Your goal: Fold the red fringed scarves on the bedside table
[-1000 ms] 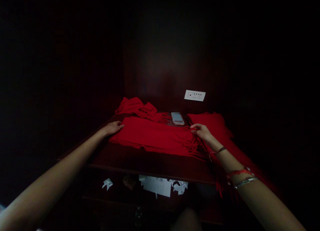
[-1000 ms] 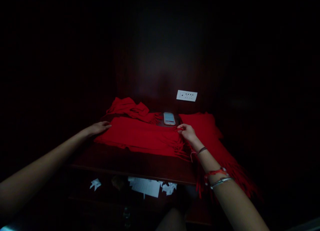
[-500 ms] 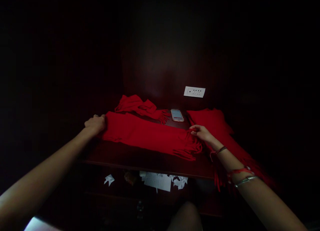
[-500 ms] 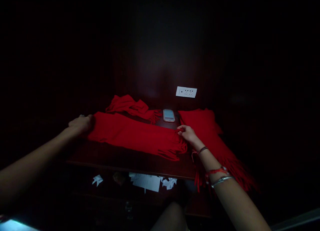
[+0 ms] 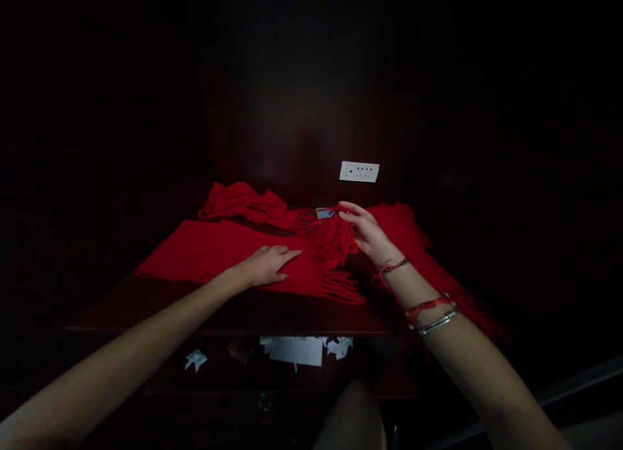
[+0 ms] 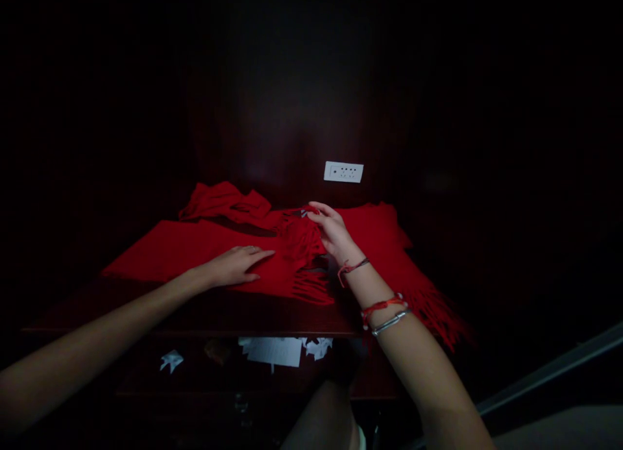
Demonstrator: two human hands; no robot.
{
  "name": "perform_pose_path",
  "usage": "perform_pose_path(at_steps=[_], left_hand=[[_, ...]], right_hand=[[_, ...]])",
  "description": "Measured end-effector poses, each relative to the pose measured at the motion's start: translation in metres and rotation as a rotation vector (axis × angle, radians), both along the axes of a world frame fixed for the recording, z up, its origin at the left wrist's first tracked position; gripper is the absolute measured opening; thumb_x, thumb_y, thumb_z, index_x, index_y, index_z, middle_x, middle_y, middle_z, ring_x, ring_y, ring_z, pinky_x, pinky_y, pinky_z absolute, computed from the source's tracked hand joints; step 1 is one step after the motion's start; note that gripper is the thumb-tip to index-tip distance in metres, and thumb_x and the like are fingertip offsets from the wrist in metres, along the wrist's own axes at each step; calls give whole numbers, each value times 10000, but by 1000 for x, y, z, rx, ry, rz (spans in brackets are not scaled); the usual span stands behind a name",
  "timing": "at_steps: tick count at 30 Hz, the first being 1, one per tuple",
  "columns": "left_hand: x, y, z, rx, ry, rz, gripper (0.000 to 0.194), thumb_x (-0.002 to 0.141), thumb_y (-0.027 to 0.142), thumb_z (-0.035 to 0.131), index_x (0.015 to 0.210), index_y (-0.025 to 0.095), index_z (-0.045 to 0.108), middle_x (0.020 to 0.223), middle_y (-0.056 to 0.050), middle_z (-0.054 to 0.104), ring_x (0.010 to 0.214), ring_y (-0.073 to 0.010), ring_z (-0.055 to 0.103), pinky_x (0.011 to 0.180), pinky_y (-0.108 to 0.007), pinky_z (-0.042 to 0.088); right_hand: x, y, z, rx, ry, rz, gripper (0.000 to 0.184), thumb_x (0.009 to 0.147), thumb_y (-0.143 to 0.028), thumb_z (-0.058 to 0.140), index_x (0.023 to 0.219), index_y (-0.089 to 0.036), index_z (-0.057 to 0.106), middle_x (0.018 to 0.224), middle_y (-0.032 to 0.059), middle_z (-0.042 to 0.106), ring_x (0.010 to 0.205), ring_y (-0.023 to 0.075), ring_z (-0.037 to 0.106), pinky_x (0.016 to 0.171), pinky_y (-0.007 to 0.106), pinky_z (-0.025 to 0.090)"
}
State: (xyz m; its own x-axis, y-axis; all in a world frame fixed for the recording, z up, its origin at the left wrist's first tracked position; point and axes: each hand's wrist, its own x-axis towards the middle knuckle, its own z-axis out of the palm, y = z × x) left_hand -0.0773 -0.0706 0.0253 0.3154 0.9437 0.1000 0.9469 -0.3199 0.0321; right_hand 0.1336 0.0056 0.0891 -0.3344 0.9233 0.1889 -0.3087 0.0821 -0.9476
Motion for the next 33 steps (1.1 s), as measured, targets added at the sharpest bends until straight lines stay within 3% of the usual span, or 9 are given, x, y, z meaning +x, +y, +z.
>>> perform_pose_path(at_steps=[3,7,11,20,24,27,29,31,33], left_hand=[[-5,4,-7,1,-37,-8,410,755,196,393,1162,223,434,994,-59,558,918,-177,505,809,-266,356],[-21,1,-13,-7,-77,-26,416,735,312,462,1135,197,460,1085,-64,504,998,-188,454,855,-260,332],[-23,1,-15,-23,-58,-49,311,754,218,437,1049,189,528,1011,-65,553,960,-178,479,853,-261,330],[-46,-4,25,104,-103,-56,275,818,295,353,837,177,600,836,-37,598,808,-143,520,769,-229,356],[-38,-14,10,34,-63,-75,286,766,367,451,944,172,560,905,-54,573,838,-163,508,737,-232,368],[-30,-13,-9,-19,-7,-83,193,776,288,440,849,179,582,806,-43,574,775,-153,511,701,-222,370],[-29,-10,-12,-13,-9,-100,193,791,242,403,779,186,587,738,-30,566,739,-141,508,692,-216,365],[-32,-7,-4,35,-26,-108,211,794,238,389,751,183,589,723,-31,559,738,-141,503,701,-219,360],[-40,-7,15,109,-57,-78,221,789,255,391,740,173,590,738,-36,556,747,-143,500,715,-225,357]], right_hand=[[-6,-3,-1,20,18,6,281,602,-92,540,864,-195,543,685,-39,584,644,89,553,646,232,444],[-2,0,-8,-50,45,-46,280,587,-69,537,844,-183,543,663,-36,589,632,95,558,636,237,448],[0,3,-16,-95,53,-64,259,588,-58,532,817,-177,541,620,-39,582,577,92,548,616,241,447],[-5,1,-19,-85,42,-58,258,582,-70,545,813,-185,541,629,-38,582,568,94,542,619,249,444],[-14,2,-22,-80,61,-66,248,565,-65,545,788,-173,535,648,-36,577,588,86,542,647,240,440],[-20,5,-29,-28,-6,-103,230,558,-76,545,771,-162,535,660,-35,566,604,86,538,667,247,433],[-21,8,-31,13,-75,-112,226,561,-87,540,776,-158,533,660,-34,560,615,92,540,672,259,431],[-20,12,-32,47,-142,-96,224,569,-93,533,785,-151,532,663,-26,562,628,102,546,677,275,432],[-20,15,-31,89,-202,-92,215,575,-91,527,784,-140,536,670,-14,572,641,110,553,686,285,433]])
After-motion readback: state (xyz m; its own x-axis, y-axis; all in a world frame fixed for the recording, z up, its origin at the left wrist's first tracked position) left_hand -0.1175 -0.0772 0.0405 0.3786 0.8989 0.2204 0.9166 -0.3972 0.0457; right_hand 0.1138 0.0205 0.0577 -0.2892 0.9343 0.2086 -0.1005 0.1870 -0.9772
